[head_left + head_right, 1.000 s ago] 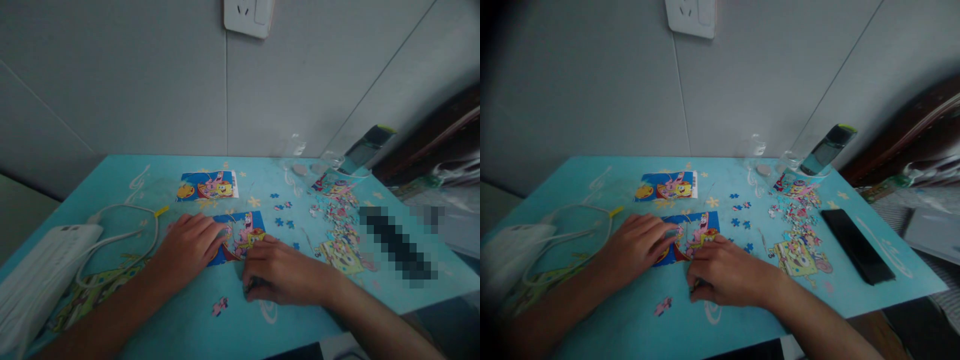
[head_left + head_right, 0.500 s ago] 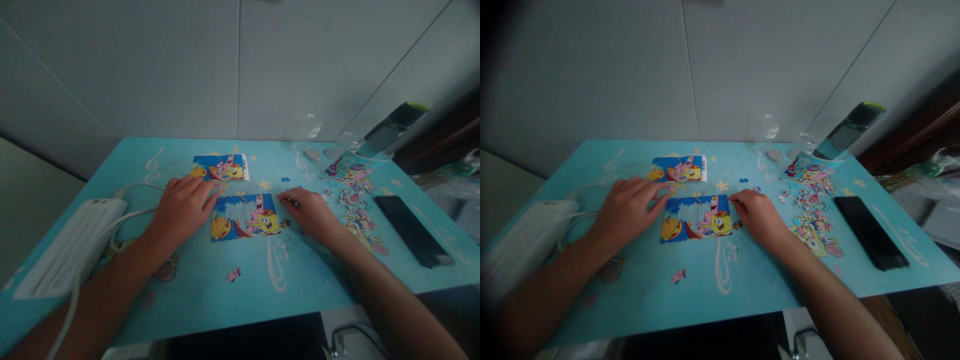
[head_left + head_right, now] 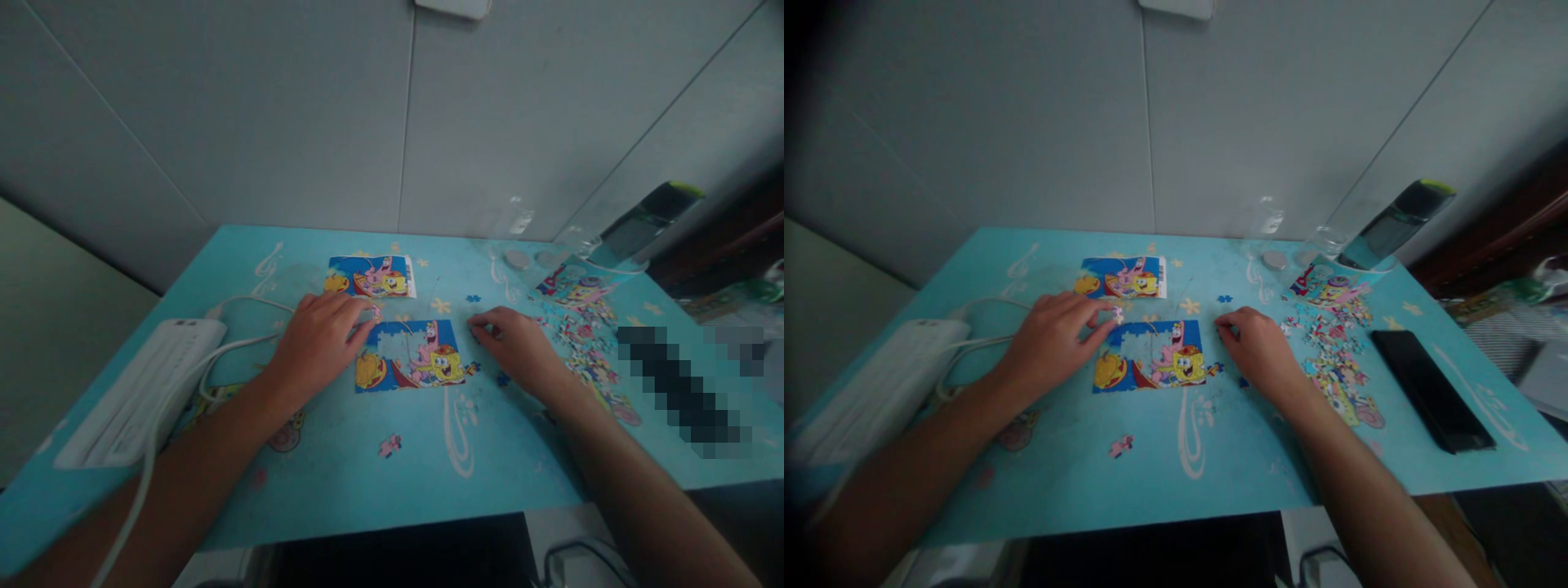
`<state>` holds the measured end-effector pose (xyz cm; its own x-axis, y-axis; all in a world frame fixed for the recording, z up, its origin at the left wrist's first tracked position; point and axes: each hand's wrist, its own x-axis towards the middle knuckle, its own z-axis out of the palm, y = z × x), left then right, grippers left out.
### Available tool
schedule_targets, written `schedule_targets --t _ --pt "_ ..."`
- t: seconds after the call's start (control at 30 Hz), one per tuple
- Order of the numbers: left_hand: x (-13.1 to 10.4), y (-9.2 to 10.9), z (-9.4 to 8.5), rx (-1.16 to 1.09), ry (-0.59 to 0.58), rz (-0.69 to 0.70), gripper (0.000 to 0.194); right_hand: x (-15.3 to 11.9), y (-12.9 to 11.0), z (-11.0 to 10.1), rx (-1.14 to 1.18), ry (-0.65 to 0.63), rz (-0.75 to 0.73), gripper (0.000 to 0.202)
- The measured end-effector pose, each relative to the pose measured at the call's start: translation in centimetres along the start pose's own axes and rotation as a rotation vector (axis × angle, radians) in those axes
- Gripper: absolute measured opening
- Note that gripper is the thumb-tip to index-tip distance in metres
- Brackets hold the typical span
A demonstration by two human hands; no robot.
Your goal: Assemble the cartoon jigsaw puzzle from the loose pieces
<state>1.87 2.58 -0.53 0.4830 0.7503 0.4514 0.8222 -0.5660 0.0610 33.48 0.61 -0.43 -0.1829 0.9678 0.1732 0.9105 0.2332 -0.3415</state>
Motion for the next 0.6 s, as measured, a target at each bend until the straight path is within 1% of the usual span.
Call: schedule_targets --t 0.1,0.2,0.27,0.33,0.37,0.4,0.43,0.47,0.53,0.6 --pt "0.0 0.2 0.0 -0.01 -0.011 0.005 0.019 0.0 -0.1 -0.1 -0.023 0.024 -0.014 0.019" --pt "0.0 0.4 0.0 -0.017 -0.025 0.005 0.018 0.0 -0.7 -0.5 0.008 0.084 -0.038 0.018" --pt "-0.1 0.5 0.0 -0.012 -0.035 0.003 0.018 -0.3 -1.7 -0.6 0.109 0.124 -0.1 0.018" --pt "-0.1 0.6 0.1 -0.007 -0.043 0.0 0.018 -0.9 -3.3 -0.4 0.256 0.115 -0.226 0.02" --pt "-0.1 0.6 0.2 -0.011 -0.046 0.0 0.018 -1.4 -4.2 -0.2 0.315 0.066 -0.308 0.02" --pt "-0.2 0.7 0.3 -0.02 -0.05 0.003 0.018 -1.9 -5.1 0.2 0.343 -0.017 -0.41 0.021" --pt "-0.2 0.7 0.4 -0.032 -0.053 0.008 0.018 -2.5 -6.0 0.6 0.355 -0.093 -0.526 0.02" --pt "-0.2 0.8 0.5 -0.045 -0.053 0.011 0.018 -3.1 -6.9 1.0 0.353 -0.157 -0.595 0.021" --pt "-0.2 0.8 0.6 -0.061 -0.053 0.011 0.017 -4.2 -8.2 2.0 0.338 -0.247 -0.661 0.024" --pt "-0.2 0.9 0.5 -0.067 -0.05 0.008 0.016 -5.0 -9.1 2.6 0.315 -0.29 -0.671 0.026"
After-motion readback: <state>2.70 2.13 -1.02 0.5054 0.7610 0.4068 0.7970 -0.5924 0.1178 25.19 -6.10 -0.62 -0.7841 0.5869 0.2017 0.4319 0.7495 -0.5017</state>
